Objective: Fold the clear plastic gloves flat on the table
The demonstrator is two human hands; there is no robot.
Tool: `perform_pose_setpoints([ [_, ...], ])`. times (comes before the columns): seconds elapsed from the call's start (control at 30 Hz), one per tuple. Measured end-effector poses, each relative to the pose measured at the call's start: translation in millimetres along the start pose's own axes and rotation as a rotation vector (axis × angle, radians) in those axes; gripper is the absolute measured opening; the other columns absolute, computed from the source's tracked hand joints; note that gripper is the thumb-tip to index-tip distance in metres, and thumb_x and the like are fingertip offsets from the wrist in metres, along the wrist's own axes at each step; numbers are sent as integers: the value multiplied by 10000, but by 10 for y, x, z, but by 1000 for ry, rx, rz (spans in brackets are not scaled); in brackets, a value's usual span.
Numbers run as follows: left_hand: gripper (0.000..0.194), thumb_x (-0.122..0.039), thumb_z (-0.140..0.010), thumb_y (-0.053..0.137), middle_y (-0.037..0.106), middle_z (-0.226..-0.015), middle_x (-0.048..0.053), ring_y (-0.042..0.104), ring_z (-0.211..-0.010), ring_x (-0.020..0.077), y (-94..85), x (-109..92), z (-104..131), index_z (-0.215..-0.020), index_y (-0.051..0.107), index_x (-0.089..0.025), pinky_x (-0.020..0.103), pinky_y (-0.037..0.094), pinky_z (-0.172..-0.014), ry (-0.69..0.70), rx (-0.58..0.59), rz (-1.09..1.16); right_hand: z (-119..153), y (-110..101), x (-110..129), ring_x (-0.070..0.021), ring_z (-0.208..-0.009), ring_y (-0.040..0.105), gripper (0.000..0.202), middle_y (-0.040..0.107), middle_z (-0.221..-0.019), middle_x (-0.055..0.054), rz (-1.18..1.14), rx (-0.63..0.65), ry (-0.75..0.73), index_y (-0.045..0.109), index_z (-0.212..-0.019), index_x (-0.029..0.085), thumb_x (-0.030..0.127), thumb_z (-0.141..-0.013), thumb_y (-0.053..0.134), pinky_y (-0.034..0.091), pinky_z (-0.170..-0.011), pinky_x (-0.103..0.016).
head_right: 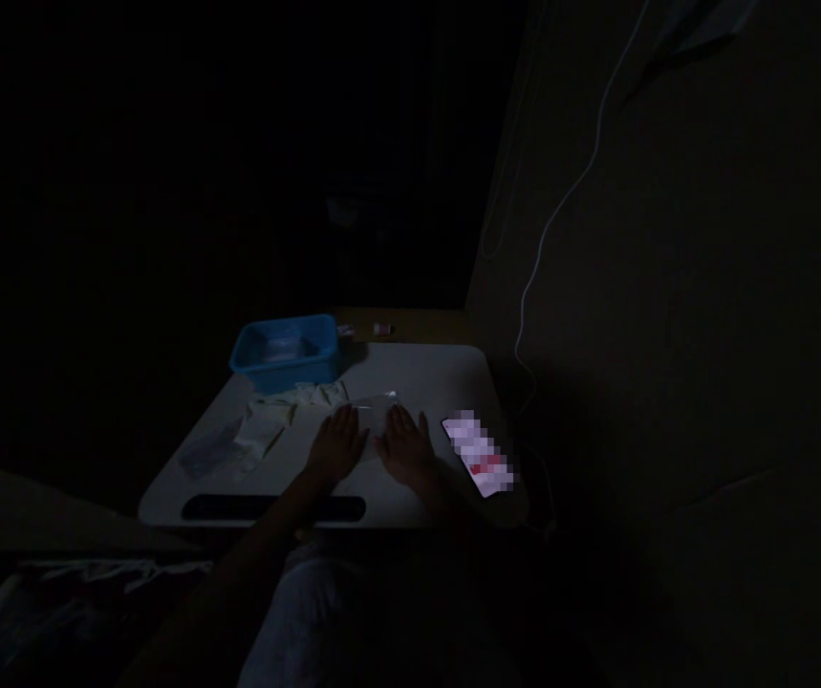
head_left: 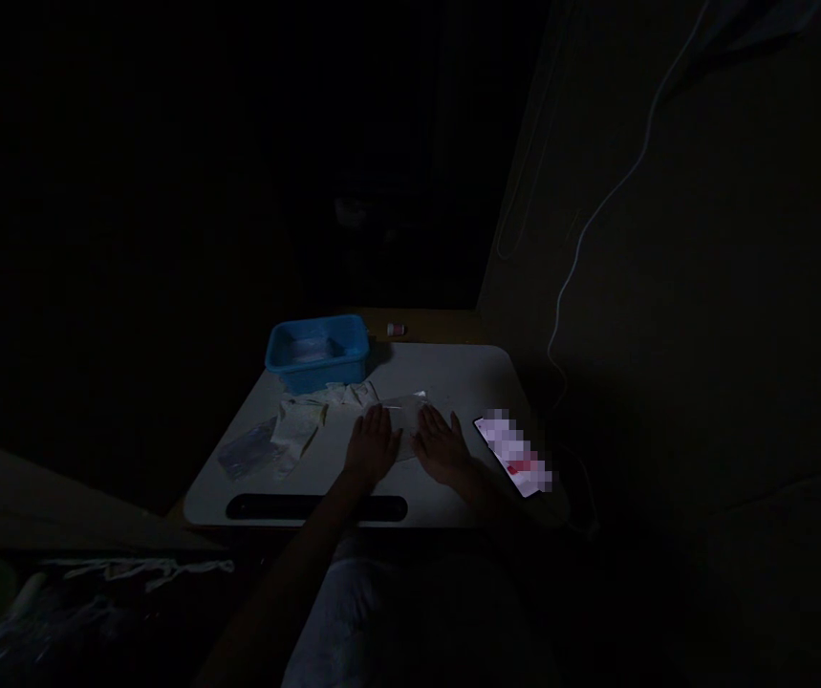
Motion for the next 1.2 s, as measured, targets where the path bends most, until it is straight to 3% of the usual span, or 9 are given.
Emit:
perform_pose_setpoints([
  [0.13,548,-356,-893,202,337,-1397,168,287,-1307,251,-9,101,6,-1320,365,-53,439,249,-1040,-73,-2,-1,0,11,-5,-219,-1326,243,536,318,-1412,-130,-5,10,1,328,-1347,97,390,-918,199,141,-1057,-503],
  [0.4,563,-364,-895,198,313,-1406,177,267,-1314,263,6,80,20,-1331,339,-37,459,234,-1045,-48,16,-10,7,-14,-7,-215,-1321,257,550,332,-1405,-124,-6,8,14,334,-1345,98,410,-915,190,144,-1059,-506],
  [0.83,532,-350,-886,237,324,-1406,152,271,-1314,258,-24,-183,120,-1343,341,-99,496,233,-1041,30,25,56,366,-17,-108,-231,-1315,272,539,337,-1402,-130,21,-32,109,345,-1344,108,400,-915,197,168,-1051,-500],
  [1.2,653,-446,-858,286,304,-1395,230,260,-1309,311,-40,-125,129,-1324,330,9,467,226,-1039,-80,27,1,399,-61,-100,-230,-1314,273,547,351,-1393,-142,-17,-36,119,353,-1339,97,411,-915,207,163,-1052,-491],
])
Point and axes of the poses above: each hand's wrist, its own z-axis away from the middle knuckle, its own y-axis out of the palm, x = y × z, the point moved 7 cm from there along -z, towards the middle knuckle
